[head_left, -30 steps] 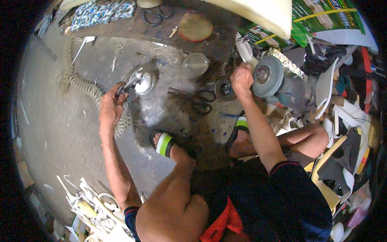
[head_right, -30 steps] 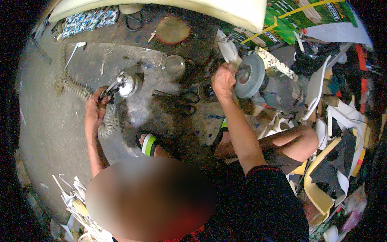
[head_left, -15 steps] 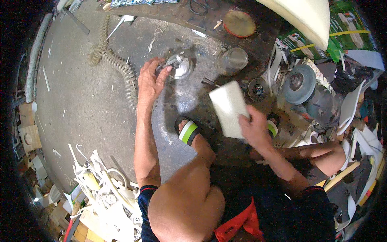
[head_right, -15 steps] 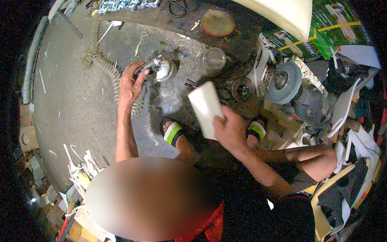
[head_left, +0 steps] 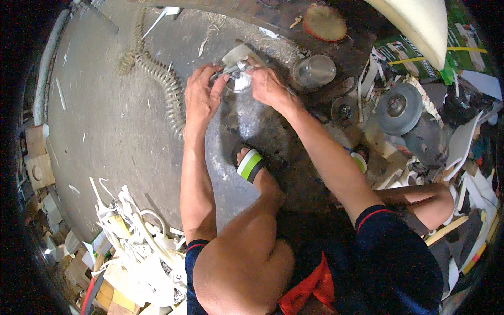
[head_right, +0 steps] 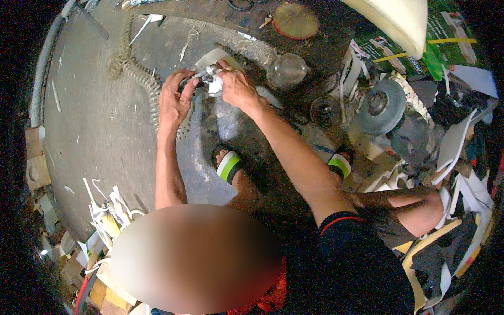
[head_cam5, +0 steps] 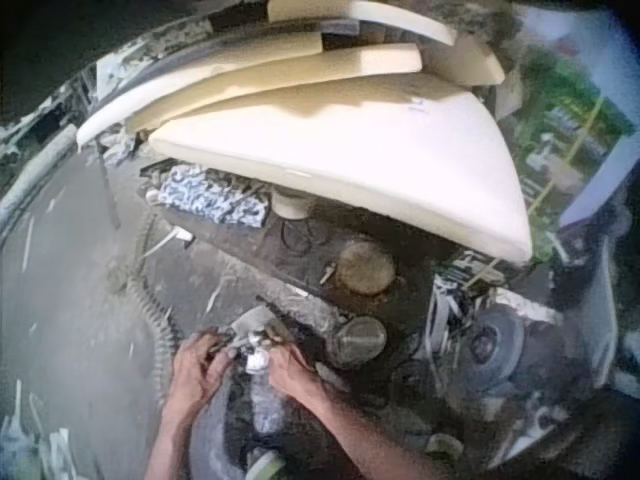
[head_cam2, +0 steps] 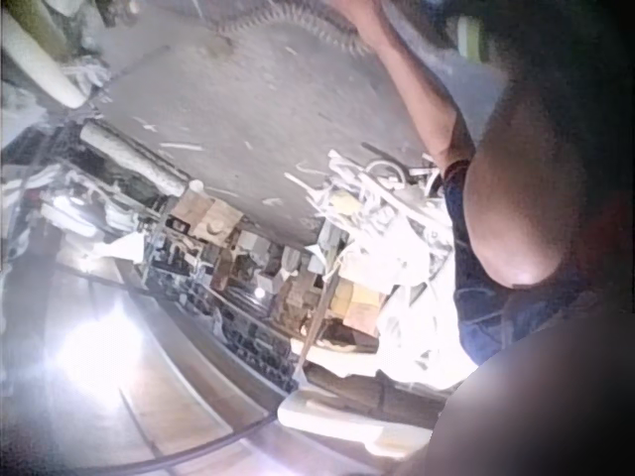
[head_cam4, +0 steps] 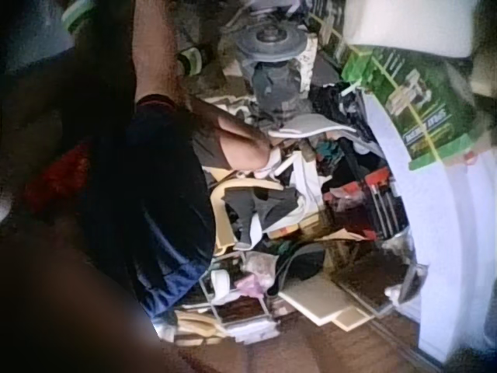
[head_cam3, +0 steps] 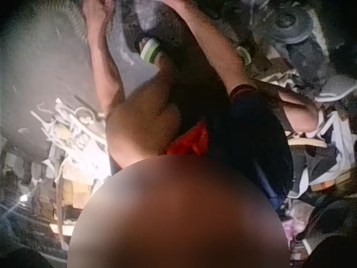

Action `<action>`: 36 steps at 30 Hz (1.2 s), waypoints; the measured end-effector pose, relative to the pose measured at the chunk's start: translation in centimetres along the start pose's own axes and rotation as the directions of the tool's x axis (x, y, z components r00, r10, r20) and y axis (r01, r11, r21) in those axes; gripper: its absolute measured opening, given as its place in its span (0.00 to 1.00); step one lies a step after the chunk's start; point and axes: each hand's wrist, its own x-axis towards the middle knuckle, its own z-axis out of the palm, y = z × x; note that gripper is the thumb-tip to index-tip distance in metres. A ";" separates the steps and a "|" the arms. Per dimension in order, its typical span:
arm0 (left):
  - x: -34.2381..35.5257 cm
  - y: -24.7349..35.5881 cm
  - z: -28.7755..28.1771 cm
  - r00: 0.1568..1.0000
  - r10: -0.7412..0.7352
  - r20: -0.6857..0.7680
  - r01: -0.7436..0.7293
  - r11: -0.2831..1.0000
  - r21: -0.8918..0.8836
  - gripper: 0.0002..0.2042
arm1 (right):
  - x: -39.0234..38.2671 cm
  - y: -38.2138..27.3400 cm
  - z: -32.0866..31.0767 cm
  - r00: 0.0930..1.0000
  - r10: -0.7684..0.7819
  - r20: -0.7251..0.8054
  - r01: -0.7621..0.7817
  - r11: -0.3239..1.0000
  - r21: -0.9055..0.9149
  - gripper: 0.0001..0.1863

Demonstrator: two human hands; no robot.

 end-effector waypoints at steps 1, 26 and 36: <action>0.0 0.1 0.1 1.000 -0.010 0.000 0.010 1.000 0.004 0.16 | -0.7 0.3 0.0 0.999 -0.025 -0.039 0.025 1.000 0.011 0.21; 0.8 -0.3 0.2 0.998 0.014 0.056 -0.011 0.998 -0.057 0.18 | -6.9 1.9 -0.6 0.891 0.430 0.144 -0.085 -0.152 0.985 0.23; 0.8 -0.4 0.2 0.996 -0.033 0.079 0.035 0.999 -0.024 0.16 | -3.6 1.0 -1.5 0.850 0.455 0.265 -0.091 -0.369 0.925 0.09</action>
